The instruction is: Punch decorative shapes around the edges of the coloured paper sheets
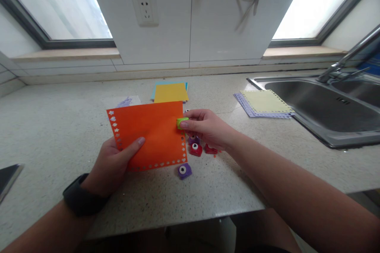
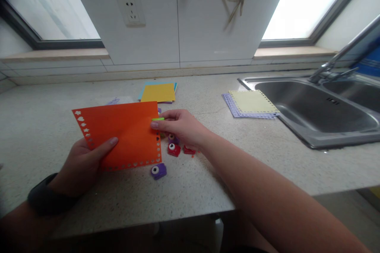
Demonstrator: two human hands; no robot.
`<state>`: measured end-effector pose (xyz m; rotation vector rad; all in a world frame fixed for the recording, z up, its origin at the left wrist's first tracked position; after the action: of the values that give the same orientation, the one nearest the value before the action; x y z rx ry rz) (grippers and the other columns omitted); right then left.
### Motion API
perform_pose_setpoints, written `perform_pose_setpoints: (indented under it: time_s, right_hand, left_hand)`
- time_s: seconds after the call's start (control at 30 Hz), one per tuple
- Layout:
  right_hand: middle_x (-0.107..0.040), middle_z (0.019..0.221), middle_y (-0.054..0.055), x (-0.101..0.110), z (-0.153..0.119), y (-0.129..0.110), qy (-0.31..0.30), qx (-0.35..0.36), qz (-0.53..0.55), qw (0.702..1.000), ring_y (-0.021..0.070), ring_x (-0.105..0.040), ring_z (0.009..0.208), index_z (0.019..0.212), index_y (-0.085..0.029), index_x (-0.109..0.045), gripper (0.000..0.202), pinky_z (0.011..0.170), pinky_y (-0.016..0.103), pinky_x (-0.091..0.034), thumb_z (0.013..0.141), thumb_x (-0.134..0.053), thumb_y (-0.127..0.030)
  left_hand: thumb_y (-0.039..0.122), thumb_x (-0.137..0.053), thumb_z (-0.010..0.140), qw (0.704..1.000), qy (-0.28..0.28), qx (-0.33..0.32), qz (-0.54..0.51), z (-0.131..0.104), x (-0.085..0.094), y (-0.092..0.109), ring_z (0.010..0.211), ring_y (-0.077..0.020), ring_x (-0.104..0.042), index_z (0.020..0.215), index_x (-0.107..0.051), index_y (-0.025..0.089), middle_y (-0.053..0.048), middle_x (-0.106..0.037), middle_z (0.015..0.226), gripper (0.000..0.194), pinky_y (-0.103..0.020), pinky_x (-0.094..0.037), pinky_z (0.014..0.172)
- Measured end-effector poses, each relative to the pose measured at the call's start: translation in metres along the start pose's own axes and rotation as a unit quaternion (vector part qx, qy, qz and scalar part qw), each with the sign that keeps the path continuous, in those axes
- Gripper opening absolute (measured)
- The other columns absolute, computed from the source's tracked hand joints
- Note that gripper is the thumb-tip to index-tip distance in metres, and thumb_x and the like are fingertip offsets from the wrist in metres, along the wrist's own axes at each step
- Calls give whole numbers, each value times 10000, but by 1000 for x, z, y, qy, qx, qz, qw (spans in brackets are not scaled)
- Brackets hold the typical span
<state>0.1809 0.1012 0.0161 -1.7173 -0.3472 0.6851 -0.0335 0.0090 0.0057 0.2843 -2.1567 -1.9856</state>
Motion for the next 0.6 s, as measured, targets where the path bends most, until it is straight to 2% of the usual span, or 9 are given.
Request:
perform_pose_setpoints:
  time_s: [0.17, 0.37, 0.6]
  right_hand:
    - [-716, 794, 32, -1, -1, -2, -5, 5, -10, 1000, 96, -531, 540, 888, -207, -760, 323, 480, 247, -430, 667, -896, -400]
    - [-591, 624, -12, 3, 0, -1, 19, 30, -53, 998, 83, -429, 479, 863, -195, -762, 326, 410, 238, -327, 702, -868, -458]
    - [-535, 566, -28, 2, 0, -2, 26, 34, -64, 997, 83, -413, 454, 835, -182, -739, 358, 384, 233, -286, 703, -855, -493]
  left_hand:
    - [373, -824, 764, 1000, 0, 2, -15, 0, 0, 0, 964, -304, -766, 1134, -753, 179, -97, -786, 1142, 423, -396, -652, 828]
    - [365, -823, 773, 1000, -4, 3, -19, 0, 0, -1, 972, -293, -765, 1132, -756, 192, -83, -783, 1153, 405, -378, -650, 837]
    - [362, -828, 773, 1000, 1, 7, -21, -1, 0, -1, 979, -286, -762, 1146, -746, 190, -73, -787, 1140, 419, -399, -634, 892]
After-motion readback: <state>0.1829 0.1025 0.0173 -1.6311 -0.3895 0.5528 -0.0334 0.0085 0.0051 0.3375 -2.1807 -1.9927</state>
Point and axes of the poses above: each hand's wrist, its own z-axis towards the middle knuckle, its own x-axis out of the back of the hand, y = z × x, the point moved 6 cm from there along z, towards the middle knuckle
